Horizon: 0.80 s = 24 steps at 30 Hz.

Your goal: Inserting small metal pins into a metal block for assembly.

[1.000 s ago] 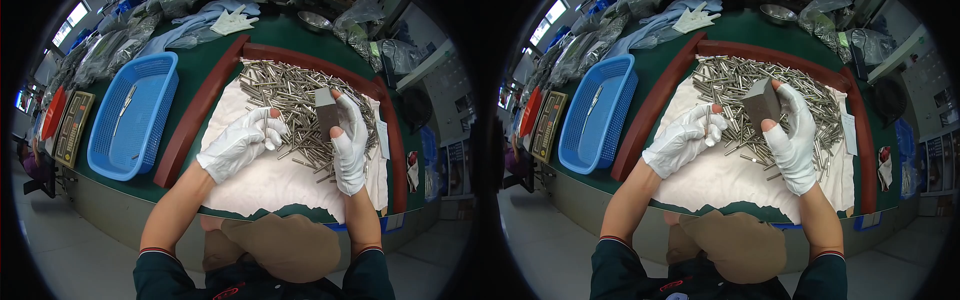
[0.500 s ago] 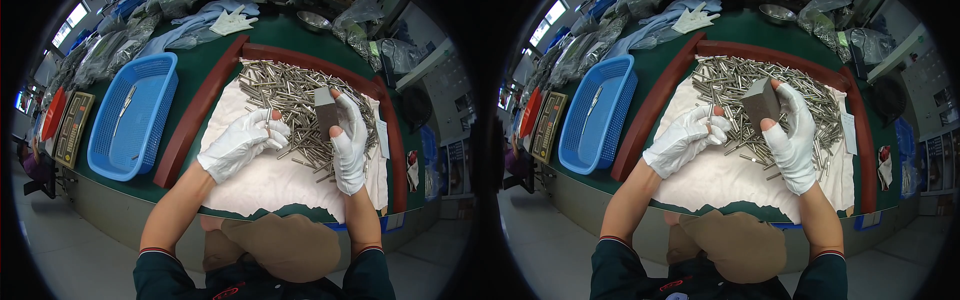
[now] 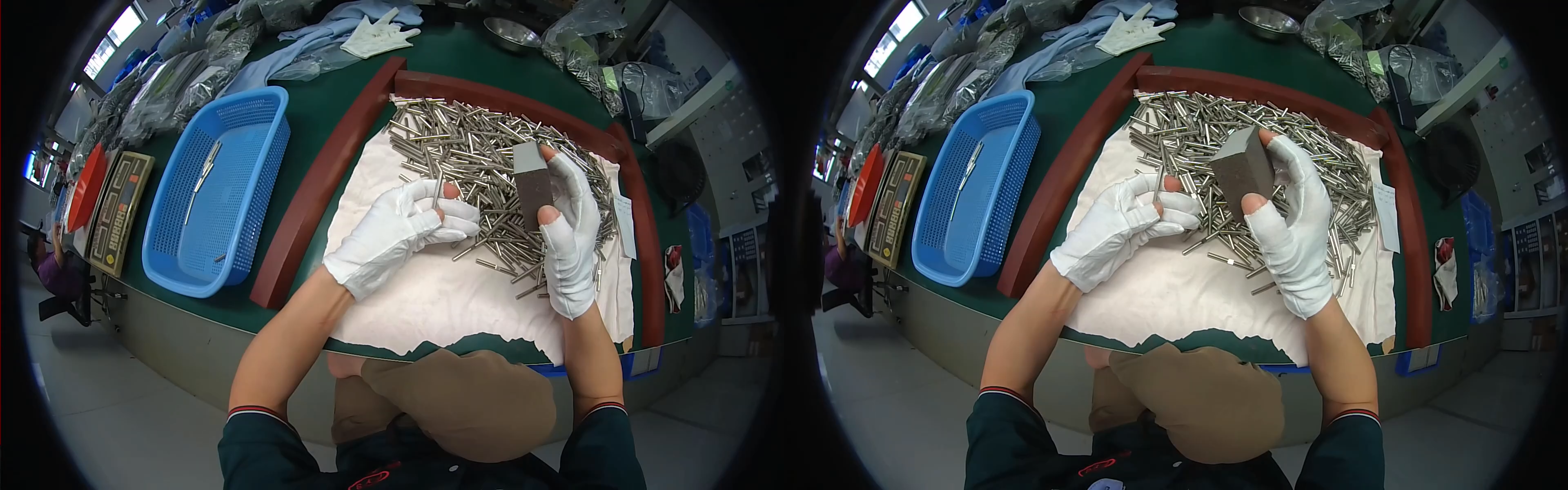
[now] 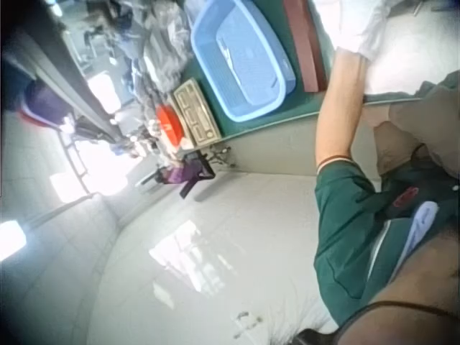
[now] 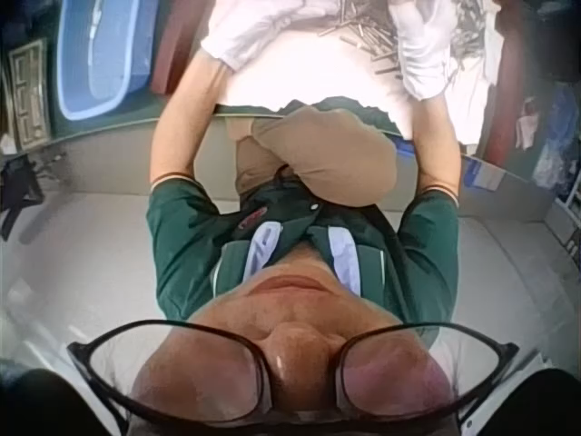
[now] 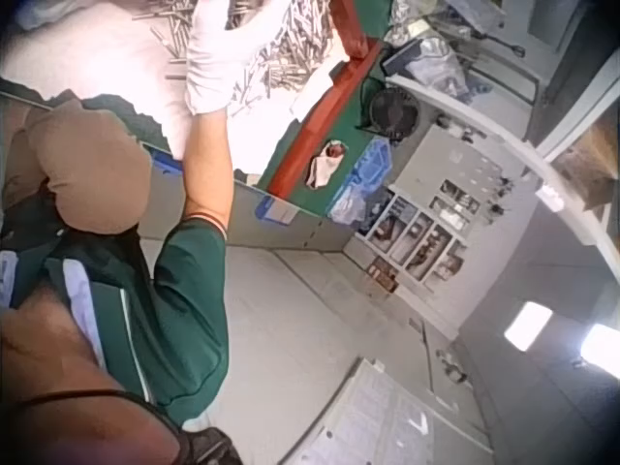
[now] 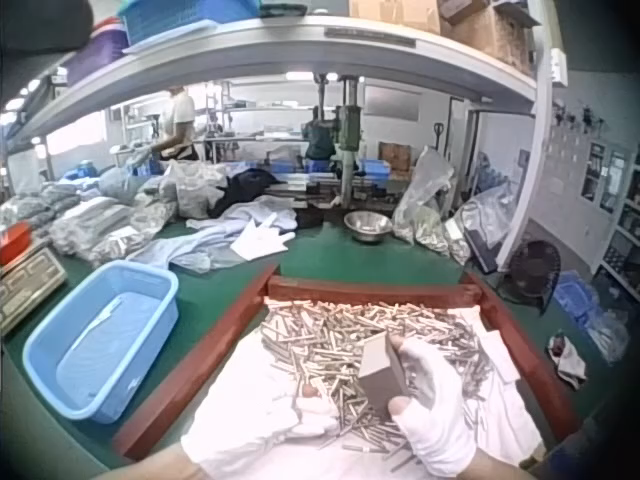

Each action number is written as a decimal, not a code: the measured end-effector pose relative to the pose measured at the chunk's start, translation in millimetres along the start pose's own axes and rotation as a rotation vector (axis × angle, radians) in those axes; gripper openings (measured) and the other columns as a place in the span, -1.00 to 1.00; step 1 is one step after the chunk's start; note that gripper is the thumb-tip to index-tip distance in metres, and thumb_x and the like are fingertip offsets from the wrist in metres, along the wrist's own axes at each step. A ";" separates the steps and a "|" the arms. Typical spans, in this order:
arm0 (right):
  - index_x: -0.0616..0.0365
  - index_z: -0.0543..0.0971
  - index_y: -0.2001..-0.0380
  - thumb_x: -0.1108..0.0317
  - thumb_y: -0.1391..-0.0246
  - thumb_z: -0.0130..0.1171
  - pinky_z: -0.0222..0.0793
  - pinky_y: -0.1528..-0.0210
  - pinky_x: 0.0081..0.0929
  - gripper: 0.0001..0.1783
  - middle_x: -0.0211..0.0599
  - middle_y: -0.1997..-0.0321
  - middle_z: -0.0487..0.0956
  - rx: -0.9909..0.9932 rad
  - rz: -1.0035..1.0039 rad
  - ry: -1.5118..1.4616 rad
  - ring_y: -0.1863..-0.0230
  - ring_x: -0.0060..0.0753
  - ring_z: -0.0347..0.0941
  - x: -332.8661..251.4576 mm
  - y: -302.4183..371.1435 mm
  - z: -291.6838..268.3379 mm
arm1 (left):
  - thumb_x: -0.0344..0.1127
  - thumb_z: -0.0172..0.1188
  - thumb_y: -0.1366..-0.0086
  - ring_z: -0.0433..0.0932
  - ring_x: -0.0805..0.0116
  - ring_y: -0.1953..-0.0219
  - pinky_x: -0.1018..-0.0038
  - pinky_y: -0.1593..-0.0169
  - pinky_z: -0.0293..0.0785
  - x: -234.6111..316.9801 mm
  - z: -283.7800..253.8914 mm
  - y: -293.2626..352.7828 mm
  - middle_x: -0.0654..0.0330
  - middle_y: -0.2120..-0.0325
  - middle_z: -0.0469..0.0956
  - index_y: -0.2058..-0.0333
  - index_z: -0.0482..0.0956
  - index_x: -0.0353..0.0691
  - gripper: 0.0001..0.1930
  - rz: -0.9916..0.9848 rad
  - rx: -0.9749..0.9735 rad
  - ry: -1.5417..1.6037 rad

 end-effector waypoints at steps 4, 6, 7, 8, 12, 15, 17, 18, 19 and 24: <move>0.34 0.32 -0.14 0.03 0.05 0.29 0.22 -0.14 -0.48 -0.20 -0.23 -0.08 0.39 0.003 -0.004 0.001 -0.05 -0.42 0.33 0.8 0.1 0.3 | -0.26 0.19 -0.25 0.52 0.25 0.03 0.46 -0.08 0.48 -1.1 -1.1 0.1 -0.04 0.10 0.48 -0.06 0.23 -0.42 -0.48 -0.001 0.011 0.033; 0.34 0.32 -0.14 0.03 0.05 0.29 0.22 -0.14 -0.48 -0.21 -0.23 -0.08 0.38 0.007 0.002 -0.007 -0.05 -0.42 0.33 0.2 0.3 0.5 | -0.28 0.15 -0.28 0.51 0.23 0.02 0.44 -0.09 0.47 -1.3 -1.2 -0.9 -0.07 0.08 0.46 -0.06 0.23 -0.42 -0.52 0.005 0.013 0.049; 0.34 0.32 -0.14 0.03 0.04 0.29 0.22 -0.14 -0.48 -0.21 -0.23 -0.08 0.38 0.011 0.008 -0.015 -0.05 -0.41 0.33 0.4 0.3 0.5 | -0.31 0.10 -0.29 0.50 0.18 0.00 0.39 -0.12 0.44 -2.0 -2.0 -1.9 -0.11 0.05 0.44 -0.07 0.23 -0.42 -0.55 0.006 0.012 0.079; 0.34 0.32 -0.14 0.03 0.04 0.29 0.22 -0.14 -0.48 -0.21 -0.23 -0.08 0.38 0.011 0.008 -0.015 -0.05 -0.41 0.33 0.4 0.1 0.4 | -0.34 0.05 -0.31 0.48 0.13 -0.03 0.34 -0.14 0.42 -2.3 -2.5 -2.6 -0.14 0.03 0.42 -0.07 0.22 -0.42 -0.57 0.007 0.011 0.110; 0.34 0.31 -0.14 0.04 0.04 0.29 0.22 -0.14 -0.47 -0.21 -0.22 -0.09 0.37 0.008 -0.004 -0.007 -0.06 -0.41 0.32 1.0 0.0 -0.4 | -0.38 -0.03 -0.32 0.44 0.07 -0.06 0.24 -0.18 0.38 -2.1 -4.2 -0.3 -0.18 0.01 0.40 -0.10 0.20 -0.42 -0.59 -0.035 0.011 0.228; 0.34 0.31 -0.14 0.04 0.04 0.29 0.22 -0.14 -0.47 -0.21 -0.22 -0.09 0.38 0.006 -0.001 -0.005 -0.06 -0.41 0.33 -1.1 0.0 -0.8 | -0.37 0.05 -0.29 0.44 0.06 -0.06 0.19 -0.18 0.37 -4.4 -5.9 -2.1 -0.16 0.01 0.40 -0.11 0.18 -0.43 -0.53 -0.033 0.006 0.302; 0.34 0.31 -0.15 0.04 0.04 0.29 0.23 -0.14 -0.47 -0.21 -0.21 -0.09 0.38 0.004 0.012 -0.008 -0.06 -0.40 0.34 0.1 0.4 0.0 | -0.35 0.15 -0.25 0.45 0.08 -0.06 0.22 -0.17 0.38 -5.7 -4.9 -3.4 -0.13 0.01 0.42 -0.12 0.18 -0.42 -0.47 -0.019 0.001 0.238; 0.34 0.31 -0.14 0.04 0.04 0.29 0.23 -0.14 -0.46 -0.21 -0.21 -0.09 0.38 0.007 0.004 -0.007 -0.06 -0.40 0.34 -0.1 0.2 0.0 | -0.35 0.15 -0.25 0.45 0.08 -0.06 0.22 -0.17 0.38 -6.3 -5.9 -3.2 -0.13 0.01 0.42 -0.12 0.18 -0.42 -0.47 -0.020 0.000 0.238; 0.34 0.31 -0.14 0.03 0.04 0.29 0.23 -0.14 -0.46 -0.21 -0.21 -0.09 0.38 0.011 -0.004 -0.006 -0.06 -0.40 0.34 -0.4 0.1 -0.1 | -0.34 0.18 -0.23 0.46 0.10 -0.05 0.23 -0.17 0.38 -5.9 -7.7 -2.5 -0.11 0.02 0.42 -0.13 0.18 -0.41 -0.44 -0.009 -0.002 0.175; 0.35 0.31 -0.14 0.03 0.04 0.29 0.24 -0.14 -0.47 -0.21 -0.21 -0.09 0.39 0.018 -0.015 -0.002 -0.06 -0.40 0.34 -0.2 -0.4 -1.0 | -0.35 0.20 -0.22 0.49 0.23 0.00 0.35 -0.11 0.40 0.3 -6.8 0.6 -0.03 0.07 0.48 -0.13 0.20 -0.38 -0.44 0.033 0.023 -0.040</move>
Point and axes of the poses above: each hand's wrist, its own y-axis away from the middle knuckle, its own z-axis out of the palm, x = y × z, the point moved 7 cm from there along -y, towards the middle knuckle
